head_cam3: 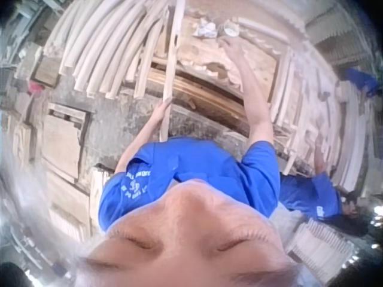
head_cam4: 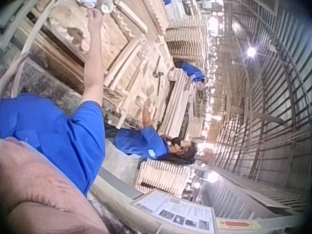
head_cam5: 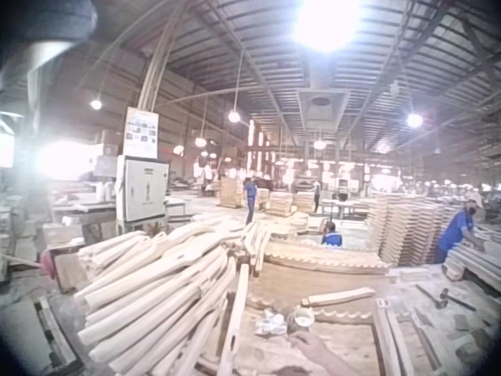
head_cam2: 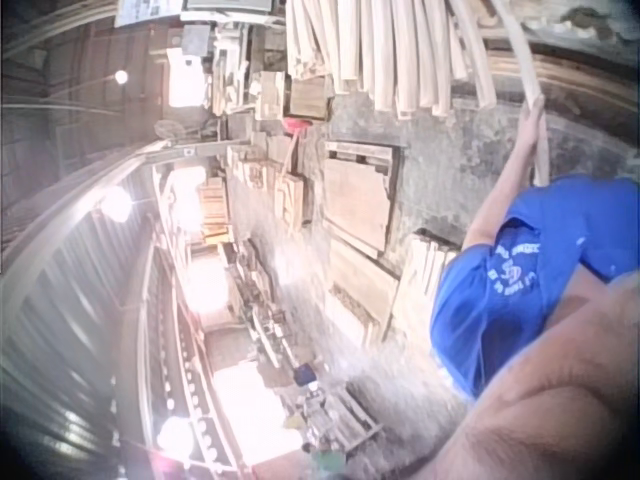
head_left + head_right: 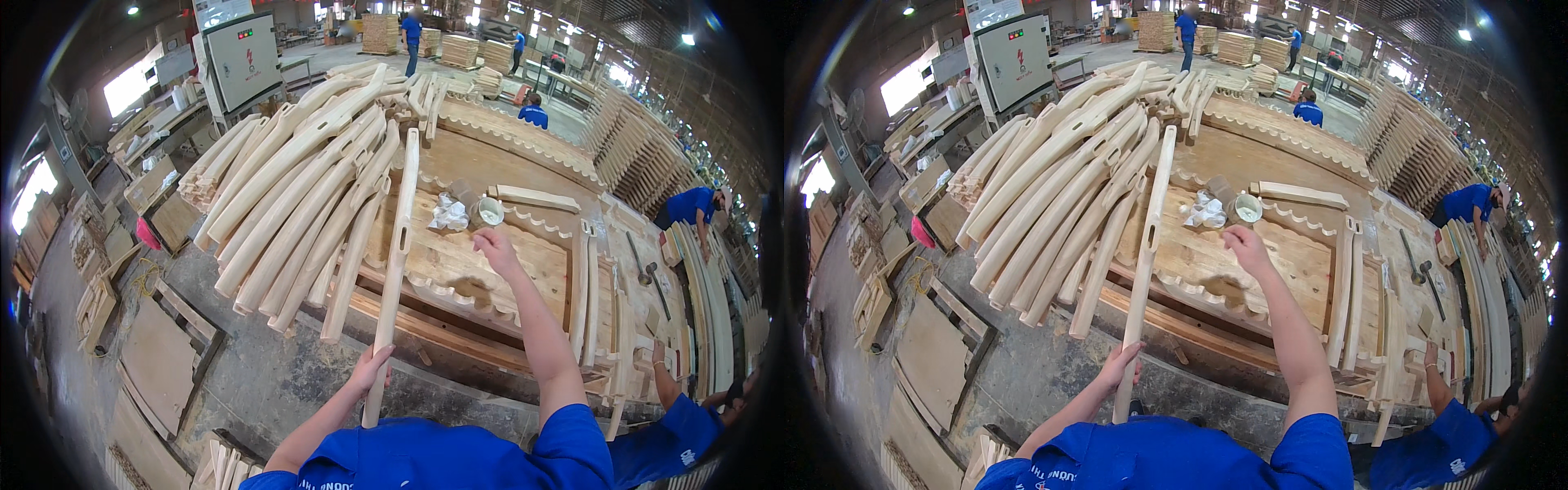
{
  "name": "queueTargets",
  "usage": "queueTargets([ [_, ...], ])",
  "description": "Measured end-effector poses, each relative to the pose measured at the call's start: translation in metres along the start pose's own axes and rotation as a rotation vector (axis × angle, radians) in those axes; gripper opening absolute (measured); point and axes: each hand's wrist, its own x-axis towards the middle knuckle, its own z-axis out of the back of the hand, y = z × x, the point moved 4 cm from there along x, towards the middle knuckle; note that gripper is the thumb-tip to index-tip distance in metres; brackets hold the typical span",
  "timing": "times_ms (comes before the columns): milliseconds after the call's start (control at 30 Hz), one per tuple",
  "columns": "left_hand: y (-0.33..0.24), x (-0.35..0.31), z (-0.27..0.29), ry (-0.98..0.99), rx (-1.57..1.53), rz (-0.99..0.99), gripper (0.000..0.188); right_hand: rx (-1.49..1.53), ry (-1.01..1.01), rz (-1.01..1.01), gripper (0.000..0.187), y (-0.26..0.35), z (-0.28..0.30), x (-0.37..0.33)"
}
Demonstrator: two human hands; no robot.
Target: The person repeatedly picks up curved wooden chair legs, applies glue to the mortise holes using a small brush, and places them back on the workbench. The process is repeated for multiple pieces in a factory setting.
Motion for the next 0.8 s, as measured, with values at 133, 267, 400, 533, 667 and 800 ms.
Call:
queueTargets([
  [133, 0.000, 0.002, 0.000, 0.049, -0.024, -0.011, 0.043, -0.148, 0.148, -0.028, 0.021, 0.024, -0.026, 0.000],
  [267, -0.005, -0.001, -0.001, 0.060, -0.071, -0.009, 0.044, -0.314, 0.137, -0.103, 0.023, 0.034, -0.037, -0.001],
  [400, -0.006, -0.001, 0.001, 0.059, -0.076, -0.003, 0.044, -0.439, -0.044, 0.058, 0.020, 0.044, -0.045, -0.005],
  [533, -0.004, 0.001, 0.001, 0.064, -0.005, 0.008, 0.043, -0.433, -0.185, 0.178, 0.014, 0.041, -0.052, -0.009],
  [667, -0.002, -0.001, 0.002, 0.087, -0.041, -0.005, 0.042, -0.546, -0.315, 0.266, 0.009, 0.041, -0.060, -0.013],
  [800, -0.001, 0.001, 0.002, 0.089, -0.080, 0.004, 0.043, -0.535, -0.372, 0.306, 0.009, 0.038, -0.064, -0.014],
])
